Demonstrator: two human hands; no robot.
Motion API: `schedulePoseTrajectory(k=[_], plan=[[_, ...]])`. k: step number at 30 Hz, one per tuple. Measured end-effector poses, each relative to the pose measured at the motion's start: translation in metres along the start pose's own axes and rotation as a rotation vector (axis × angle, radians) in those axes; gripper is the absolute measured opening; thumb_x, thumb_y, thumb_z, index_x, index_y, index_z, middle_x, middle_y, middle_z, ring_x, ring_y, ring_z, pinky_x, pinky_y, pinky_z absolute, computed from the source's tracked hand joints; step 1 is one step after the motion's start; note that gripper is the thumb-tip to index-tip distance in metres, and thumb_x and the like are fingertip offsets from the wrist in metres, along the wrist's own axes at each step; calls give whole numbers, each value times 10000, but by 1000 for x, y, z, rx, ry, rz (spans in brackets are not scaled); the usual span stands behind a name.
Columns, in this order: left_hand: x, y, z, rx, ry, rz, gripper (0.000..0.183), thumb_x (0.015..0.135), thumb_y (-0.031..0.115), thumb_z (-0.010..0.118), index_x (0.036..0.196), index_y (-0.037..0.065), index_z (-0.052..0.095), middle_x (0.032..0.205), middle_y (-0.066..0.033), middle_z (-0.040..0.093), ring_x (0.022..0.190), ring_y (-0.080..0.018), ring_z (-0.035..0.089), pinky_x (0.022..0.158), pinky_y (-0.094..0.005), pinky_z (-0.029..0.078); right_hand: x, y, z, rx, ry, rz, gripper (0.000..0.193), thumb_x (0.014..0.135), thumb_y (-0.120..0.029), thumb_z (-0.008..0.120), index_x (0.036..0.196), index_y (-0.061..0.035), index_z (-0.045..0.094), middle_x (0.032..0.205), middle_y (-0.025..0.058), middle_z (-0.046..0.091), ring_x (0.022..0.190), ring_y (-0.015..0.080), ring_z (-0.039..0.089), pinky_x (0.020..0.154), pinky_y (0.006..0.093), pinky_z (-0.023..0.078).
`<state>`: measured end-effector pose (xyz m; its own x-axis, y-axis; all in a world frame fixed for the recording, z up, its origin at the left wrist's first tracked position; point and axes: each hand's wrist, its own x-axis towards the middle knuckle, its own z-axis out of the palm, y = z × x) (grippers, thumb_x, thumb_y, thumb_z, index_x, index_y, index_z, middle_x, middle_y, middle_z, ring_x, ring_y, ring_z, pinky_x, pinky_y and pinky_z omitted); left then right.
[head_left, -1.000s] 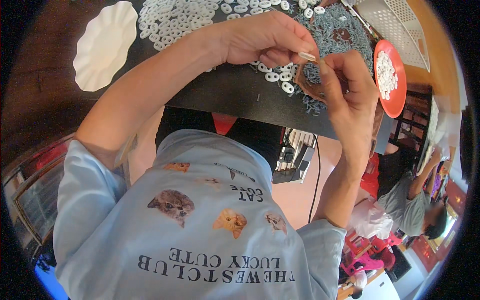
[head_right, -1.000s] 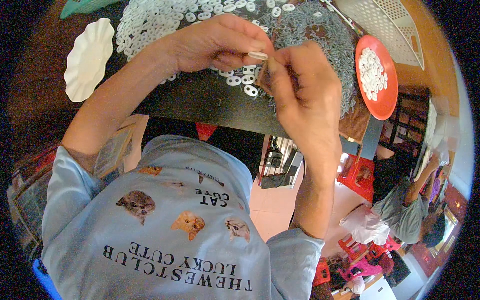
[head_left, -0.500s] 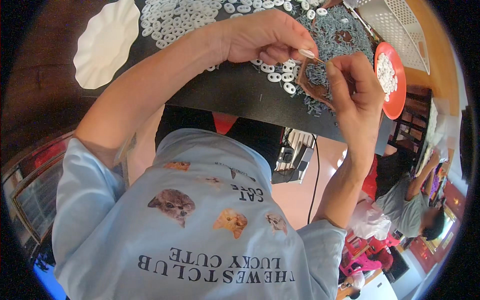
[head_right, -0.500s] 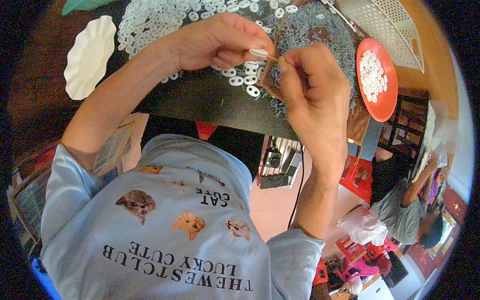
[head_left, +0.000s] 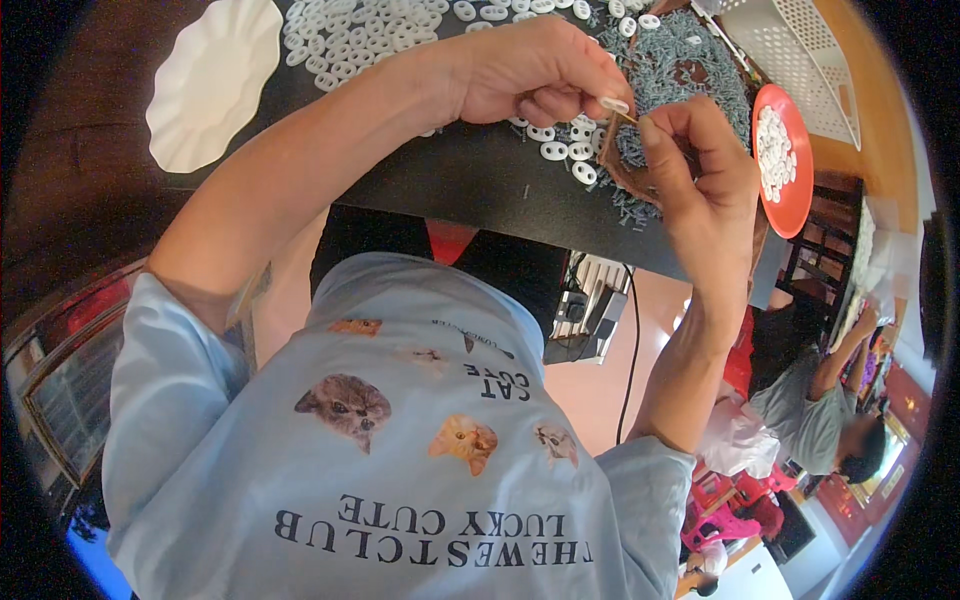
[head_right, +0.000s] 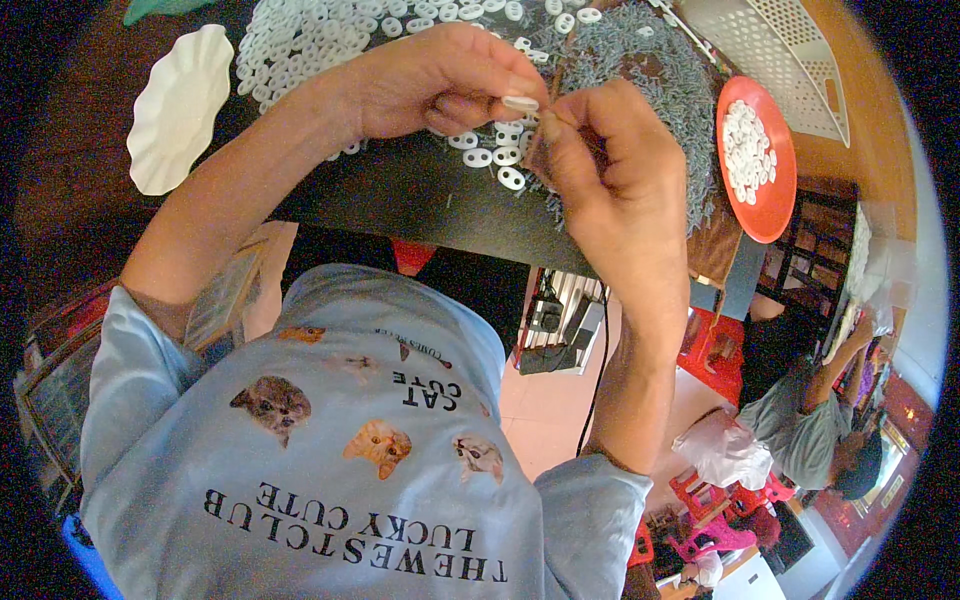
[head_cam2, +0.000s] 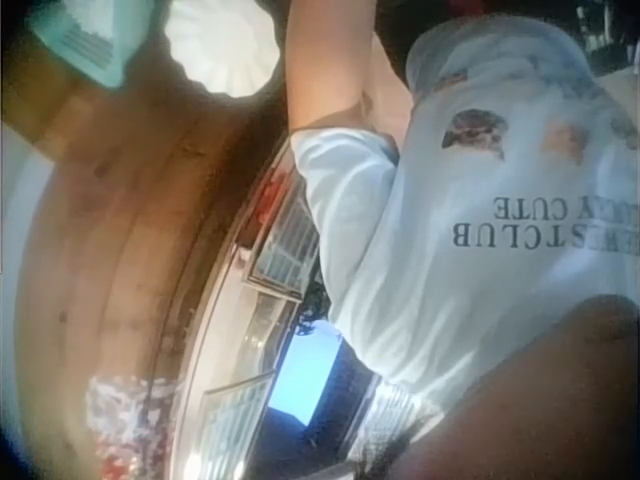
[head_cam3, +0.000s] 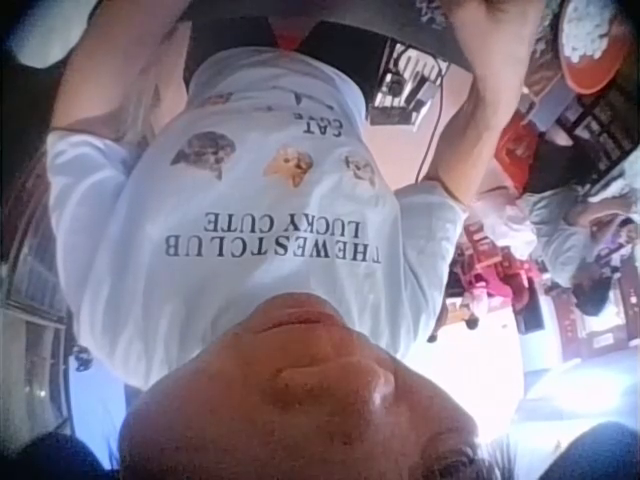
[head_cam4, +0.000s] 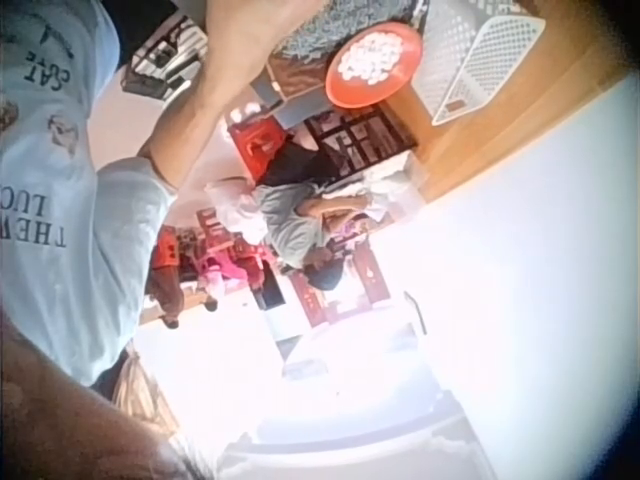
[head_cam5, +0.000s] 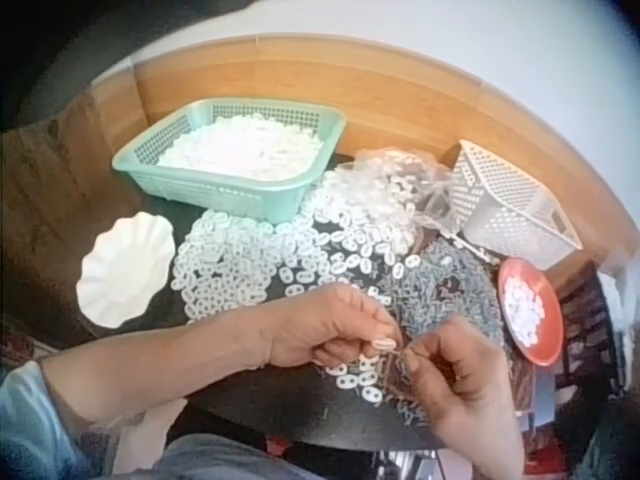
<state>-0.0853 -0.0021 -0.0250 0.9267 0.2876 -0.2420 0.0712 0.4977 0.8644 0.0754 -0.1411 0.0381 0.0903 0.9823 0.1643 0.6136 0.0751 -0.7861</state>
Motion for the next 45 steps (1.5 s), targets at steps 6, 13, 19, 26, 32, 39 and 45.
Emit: schedulePoseTrajectory(k=[6,13,19,26,32,39,45], plan=[[0,8,-1,-200,-126,-84,231,941,249,611,815,55,616,541,75,393,414,-26,266,407,-212,195,1,-2,-2,0,54,41,58,886,-36,629,883,14,598,746,48,553,651,100,502,579,259,419],[-3,15,-4,-217,-65,-132,194,926,195,612,822,32,626,556,51,455,439,-28,341,417,-211,252,3,-1,-4,-105,54,10,60,880,-35,627,876,16,594,738,67,543,639,113,507,579,271,426],[-4,11,0,98,115,44,310,900,272,645,1078,19,652,760,15,589,468,-13,338,400,-195,222,3,4,-2,-79,63,10,96,939,-70,620,873,-20,570,710,-65,469,643,10,380,555,180,306],[-5,34,-13,565,241,345,148,889,134,606,832,1,637,705,-23,616,612,-89,537,551,-254,433,2,13,-2,-146,73,-73,86,942,-56,609,884,-11,563,730,-59,469,647,9,395,559,183,321],[-3,44,-26,1129,467,313,160,851,144,570,841,3,644,761,-138,658,710,-258,637,656,-384,496,-9,22,-11,-102,123,28,103,941,-68,615,871,-13,564,723,-63,459,640,17,372,552,192,312],[60,43,-26,1459,600,470,250,877,234,517,841,29,656,826,-212,659,809,-417,631,730,-504,482,-18,26,-14,-102,133,48,84,915,-48,622,863,1,577,736,21,492,637,90,449,567,252,377],[88,49,-11,1511,545,445,254,873,227,531,864,-7,628,837,-235,664,824,-412,652,730,-513,504,-24,28,-17,-107,133,32,111,935,-48,617,848,-12,559,699,-51,450,644,18,386,548,200,330]])
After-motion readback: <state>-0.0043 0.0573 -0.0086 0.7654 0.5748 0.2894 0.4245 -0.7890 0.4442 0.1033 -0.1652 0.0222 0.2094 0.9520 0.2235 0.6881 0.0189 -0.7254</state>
